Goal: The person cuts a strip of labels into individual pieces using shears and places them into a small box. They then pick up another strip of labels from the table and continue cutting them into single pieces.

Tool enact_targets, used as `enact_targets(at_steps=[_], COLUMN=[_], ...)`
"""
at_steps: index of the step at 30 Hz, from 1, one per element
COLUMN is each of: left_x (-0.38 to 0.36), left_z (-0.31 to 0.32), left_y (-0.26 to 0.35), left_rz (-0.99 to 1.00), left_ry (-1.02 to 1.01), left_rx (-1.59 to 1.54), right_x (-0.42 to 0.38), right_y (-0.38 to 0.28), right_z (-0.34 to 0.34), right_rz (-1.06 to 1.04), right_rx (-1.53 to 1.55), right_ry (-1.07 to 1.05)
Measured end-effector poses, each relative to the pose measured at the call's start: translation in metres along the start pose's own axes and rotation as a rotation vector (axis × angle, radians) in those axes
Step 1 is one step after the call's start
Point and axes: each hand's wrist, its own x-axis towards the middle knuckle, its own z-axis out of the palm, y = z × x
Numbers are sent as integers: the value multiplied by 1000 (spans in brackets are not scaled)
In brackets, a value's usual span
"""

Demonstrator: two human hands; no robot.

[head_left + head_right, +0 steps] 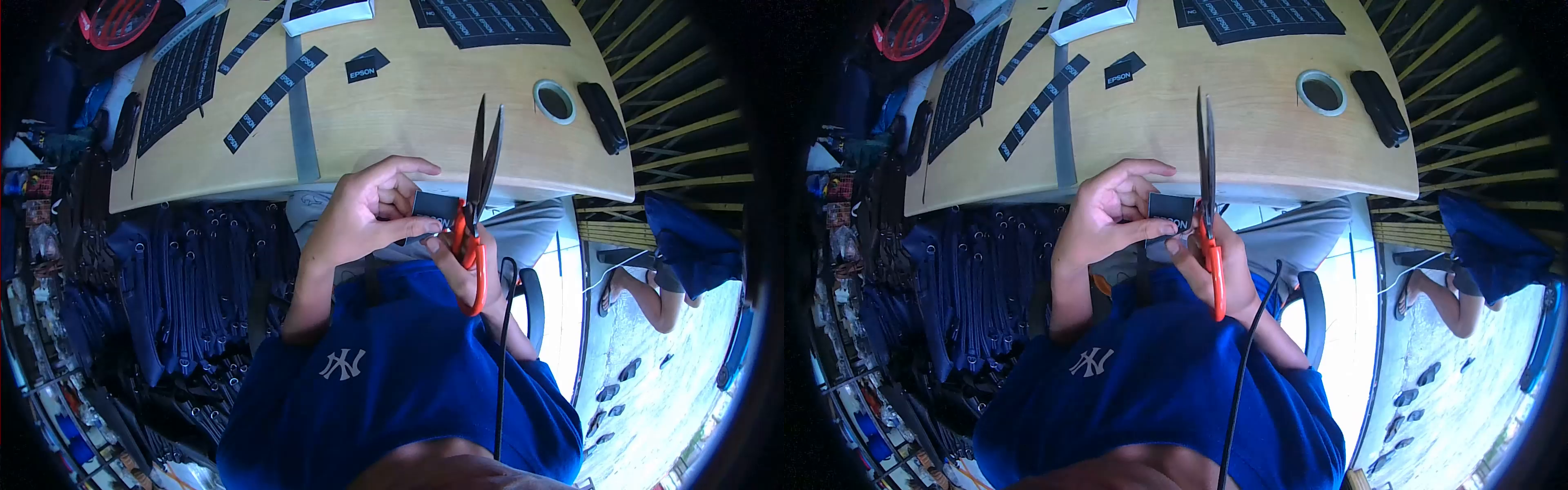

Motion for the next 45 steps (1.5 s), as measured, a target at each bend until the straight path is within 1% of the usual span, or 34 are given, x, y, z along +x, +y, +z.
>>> enact_targets(at_steps=[2,3,5,6,8,12,14,15,17,18,19,21,25,28,30,31,33,34,35,37,38,39,40,41,43,44,45], left_x=[-1,-2,-3,-3,-4,-4,-6,-8,-14,-17,-20,-26,-27,-25,-25,-25,-26,-28,-29,-29,-29,-28,-28,-30,-31,-29,-29], left_z=[2,2,1,1,2,2,7,10,15,16,16,18,21,16,12,10,2,-3,-6,-12,-15,-18,-24,-28,-33,-33,-35], left_y=[-5,-5,-6,-6,-7,-16,-15,-15,-13,-16,-20,-28,-25,-24,-26,-27,-28,-25,-23,-22,-22,-20,-12,-12,-13,-11,-11], left_rz=[-6,-9,-27,-30,-32,-34,-35,-39,22,41,34,28,52,46,42,38,41,-30,-100,-107,-81,-54,-70,-72,-139,-73,-74], left_ry=[28,24,22,18,26,30,150,150,196,158,158,87,115,90,98,103,100,81,64,68,53,37,-56,-49,-102,-120,-115], left_rx=[-42,-42,-72,-72,-105,-69,-144,-146,-240,-206,-208,-46,-22,-8,-17,-25,-12,-4,4,6,-26,-58,-59,-64,-55,-75,-78], right_x=[3,3,3,4,6,7,9,10,12,11,11,11,9,6,3,1,-5,-11,-15,-23,-24,-26,-29,-33,-38,-36,-35], right_y=[-1,-2,-4,-5,-4,-2,-3,-1,4,2,2,2,2,3,1,5,14,8,8,7,0,-1,-1,0,3,-7,-12], right_z=[2,1,-4,-6,-8,-8,-3,-2,-2,-4,-4,-5,-7,-11,-14,-18,-30,-31,-34,-44,-47,-52,-57,-62,-71,-72,-74], right_rz=[14,15,-30,-28,-48,-31,-33,-28,-81,-23,-16,-45,12,-12,-2,2,-98,-4,-1,228,180,183,211,239,263,250,235], right_rx=[-8,-6,-128,-127,-100,-107,15,16,103,91,92,59,-47,-61,13,12,-160,-159,-161,-251,-332,-335,-380,-426,-413,-457,-500], right_ry=[79,83,78,83,19,-23,43,44,95,96,98,106,87,30,-61,-66,-124,-102,-112,-157,-194,-204,-258,-310,-329,-411,-492])
